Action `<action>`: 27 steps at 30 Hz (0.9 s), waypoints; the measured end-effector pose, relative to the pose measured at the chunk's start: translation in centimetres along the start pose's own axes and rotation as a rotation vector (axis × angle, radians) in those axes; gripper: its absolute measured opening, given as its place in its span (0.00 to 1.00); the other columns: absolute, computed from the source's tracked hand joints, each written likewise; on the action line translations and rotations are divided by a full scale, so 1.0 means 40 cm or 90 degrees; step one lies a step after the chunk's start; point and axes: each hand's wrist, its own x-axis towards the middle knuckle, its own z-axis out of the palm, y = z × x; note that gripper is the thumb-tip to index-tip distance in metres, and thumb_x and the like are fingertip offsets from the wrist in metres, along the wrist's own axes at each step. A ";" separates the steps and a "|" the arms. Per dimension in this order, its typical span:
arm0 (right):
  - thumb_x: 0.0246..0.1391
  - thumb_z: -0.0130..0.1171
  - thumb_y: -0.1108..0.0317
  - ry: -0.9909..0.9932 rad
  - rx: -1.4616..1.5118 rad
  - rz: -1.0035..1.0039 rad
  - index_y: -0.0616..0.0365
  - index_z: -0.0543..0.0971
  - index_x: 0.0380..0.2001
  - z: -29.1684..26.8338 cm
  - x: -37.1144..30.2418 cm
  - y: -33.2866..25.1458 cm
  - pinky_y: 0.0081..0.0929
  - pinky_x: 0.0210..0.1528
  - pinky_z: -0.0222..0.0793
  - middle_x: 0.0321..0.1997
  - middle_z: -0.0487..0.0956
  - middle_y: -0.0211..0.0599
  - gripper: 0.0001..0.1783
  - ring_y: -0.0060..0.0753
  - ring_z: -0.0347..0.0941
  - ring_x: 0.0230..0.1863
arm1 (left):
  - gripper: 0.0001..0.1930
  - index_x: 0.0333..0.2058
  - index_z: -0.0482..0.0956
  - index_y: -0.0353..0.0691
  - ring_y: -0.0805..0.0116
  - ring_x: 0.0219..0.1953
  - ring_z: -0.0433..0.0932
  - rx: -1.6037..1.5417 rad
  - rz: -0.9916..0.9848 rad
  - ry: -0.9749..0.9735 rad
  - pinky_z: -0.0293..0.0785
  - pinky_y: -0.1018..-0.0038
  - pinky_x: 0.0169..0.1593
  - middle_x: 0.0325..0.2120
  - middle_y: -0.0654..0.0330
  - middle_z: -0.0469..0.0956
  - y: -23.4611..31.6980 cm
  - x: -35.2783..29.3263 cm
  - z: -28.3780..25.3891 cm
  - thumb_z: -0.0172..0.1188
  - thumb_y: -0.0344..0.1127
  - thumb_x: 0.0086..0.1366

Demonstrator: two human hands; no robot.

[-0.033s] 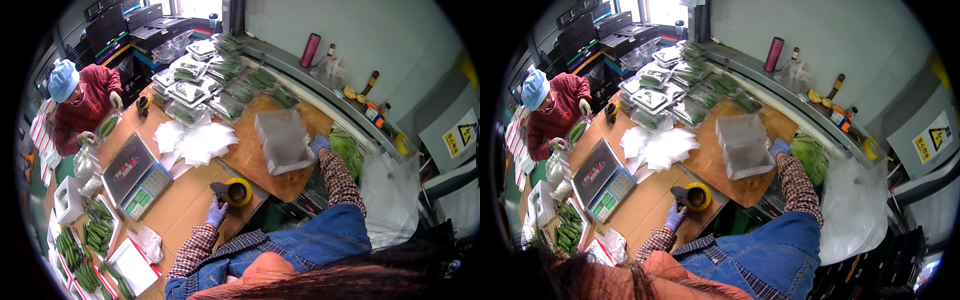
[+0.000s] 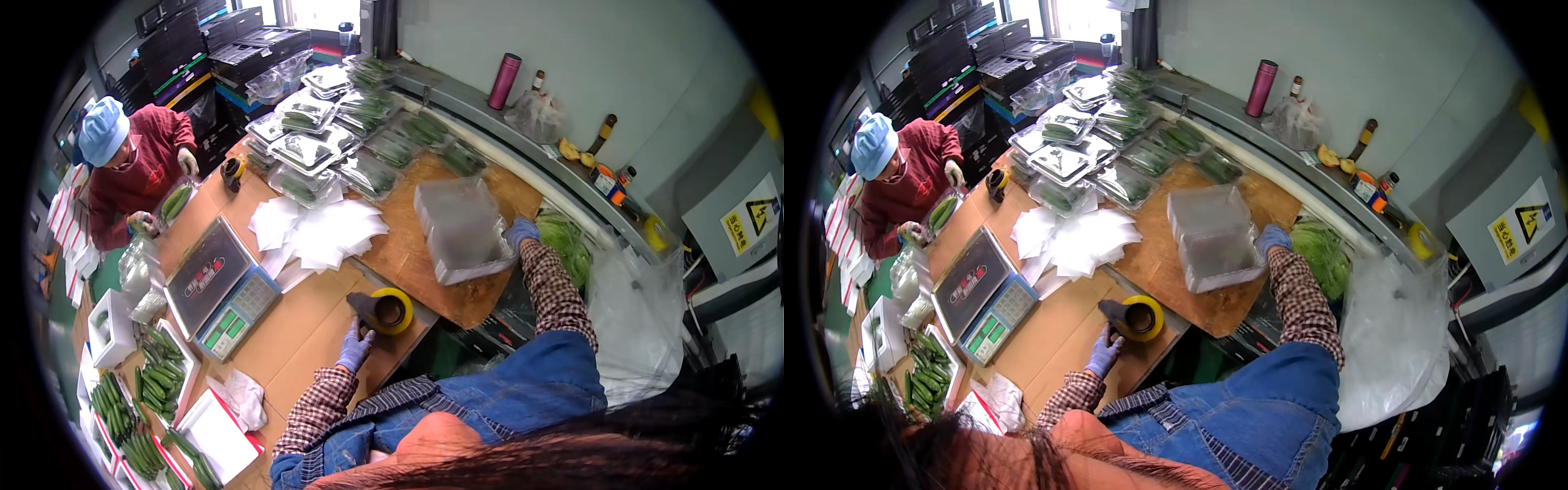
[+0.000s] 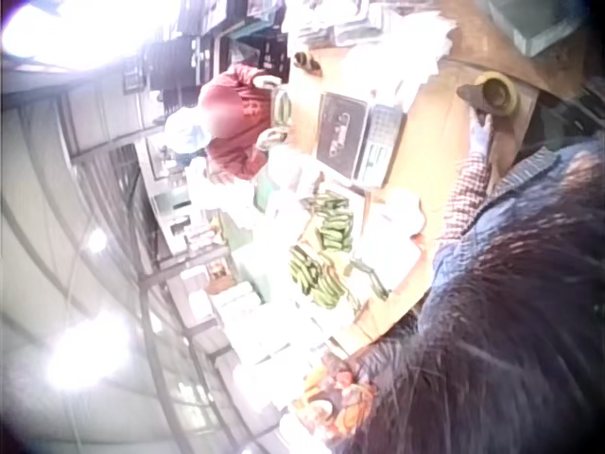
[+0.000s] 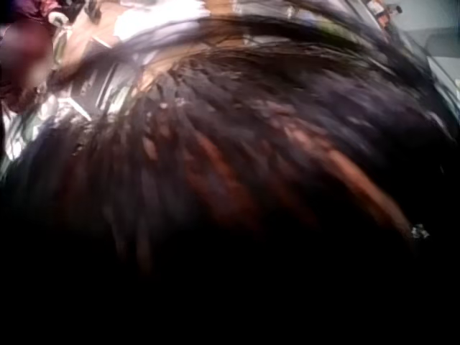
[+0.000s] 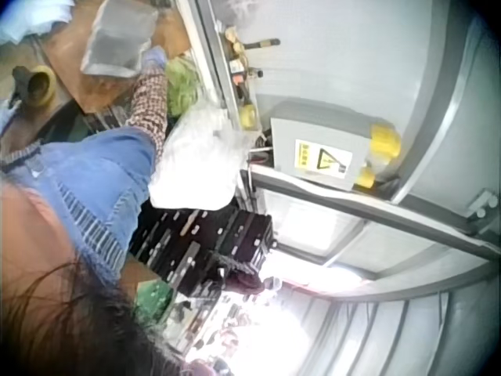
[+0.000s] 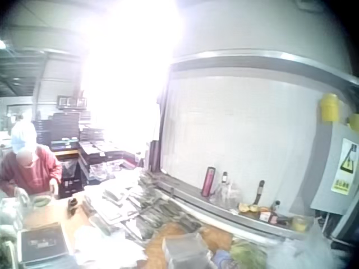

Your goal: The person places green vegetables into plastic wrap, weighs them on a digital scale, and seals the packages with tape. The person repeats this process multiple times, stacking the finished packages on the table.

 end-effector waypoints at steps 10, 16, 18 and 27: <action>0.38 0.68 0.49 -0.044 -0.005 -0.015 0.63 0.77 0.44 0.040 0.066 0.131 0.39 0.51 0.69 0.47 0.77 0.51 0.33 0.50 0.72 0.50 | 0.17 0.51 0.72 0.38 0.72 0.38 0.75 0.052 0.027 -0.029 0.72 0.77 0.40 0.40 0.59 0.76 -0.012 -0.134 0.048 0.54 0.26 0.62; 0.37 0.70 0.54 0.021 -0.097 -0.029 0.59 0.80 0.41 0.066 -0.001 0.040 0.39 0.49 0.71 0.46 0.78 0.49 0.28 0.47 0.74 0.49 | 0.15 0.48 0.75 0.40 0.69 0.39 0.77 0.048 -0.023 -0.081 0.73 0.74 0.44 0.38 0.56 0.80 -0.041 -0.246 0.069 0.54 0.31 0.63; 0.37 0.70 0.54 0.027 -0.108 -0.054 0.58 0.81 0.39 0.093 0.032 0.057 0.39 0.48 0.71 0.45 0.78 0.48 0.25 0.47 0.75 0.48 | 0.15 0.48 0.75 0.41 0.67 0.41 0.78 0.077 -0.025 -0.085 0.73 0.72 0.46 0.39 0.55 0.80 -0.052 -0.254 0.075 0.53 0.33 0.63; 0.35 0.71 0.56 0.021 -0.201 0.000 0.58 0.81 0.40 0.062 0.072 0.086 0.36 0.49 0.72 0.47 0.77 0.47 0.27 0.45 0.74 0.50 | 0.16 0.48 0.75 0.41 0.68 0.33 0.77 -0.014 -0.119 -0.129 0.73 0.71 0.40 0.32 0.56 0.80 -0.140 -0.269 0.091 0.51 0.36 0.63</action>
